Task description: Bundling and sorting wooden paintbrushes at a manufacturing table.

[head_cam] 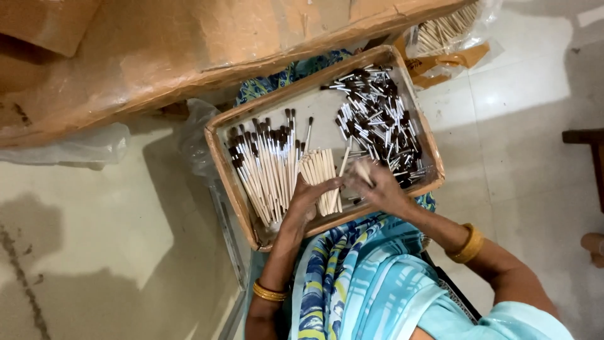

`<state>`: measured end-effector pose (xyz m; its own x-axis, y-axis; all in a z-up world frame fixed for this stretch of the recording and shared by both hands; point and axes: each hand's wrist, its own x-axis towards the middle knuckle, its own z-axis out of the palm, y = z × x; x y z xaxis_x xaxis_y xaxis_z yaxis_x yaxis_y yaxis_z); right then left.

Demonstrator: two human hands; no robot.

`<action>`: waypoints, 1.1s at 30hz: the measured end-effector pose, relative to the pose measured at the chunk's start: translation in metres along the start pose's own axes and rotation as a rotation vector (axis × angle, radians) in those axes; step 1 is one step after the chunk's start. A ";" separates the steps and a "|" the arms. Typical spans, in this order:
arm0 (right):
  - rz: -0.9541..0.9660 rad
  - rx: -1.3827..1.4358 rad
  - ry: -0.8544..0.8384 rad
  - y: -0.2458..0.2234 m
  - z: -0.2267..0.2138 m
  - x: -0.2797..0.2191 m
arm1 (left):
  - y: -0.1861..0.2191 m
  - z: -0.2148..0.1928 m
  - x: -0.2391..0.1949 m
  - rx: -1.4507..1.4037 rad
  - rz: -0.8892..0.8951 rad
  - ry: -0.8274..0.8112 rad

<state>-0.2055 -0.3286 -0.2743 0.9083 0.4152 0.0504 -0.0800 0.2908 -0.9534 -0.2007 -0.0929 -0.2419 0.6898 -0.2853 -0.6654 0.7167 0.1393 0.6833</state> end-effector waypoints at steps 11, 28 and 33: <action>-0.671 -1.426 -0.625 -0.068 0.006 0.043 | 0.001 -0.004 0.003 -0.149 0.000 0.031; -0.850 -1.441 -0.370 -0.056 -0.001 0.038 | -0.005 -0.009 0.012 -0.236 0.075 0.062; -0.730 -1.380 -0.427 -0.035 -0.008 0.029 | 0.030 0.005 -0.012 -0.192 -0.027 -0.001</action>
<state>-0.1727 -0.3340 -0.2418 0.3923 0.8082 0.4392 0.9196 -0.3346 -0.2058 -0.1881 -0.0899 -0.2122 0.6697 -0.2920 -0.6828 0.7416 0.3100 0.5949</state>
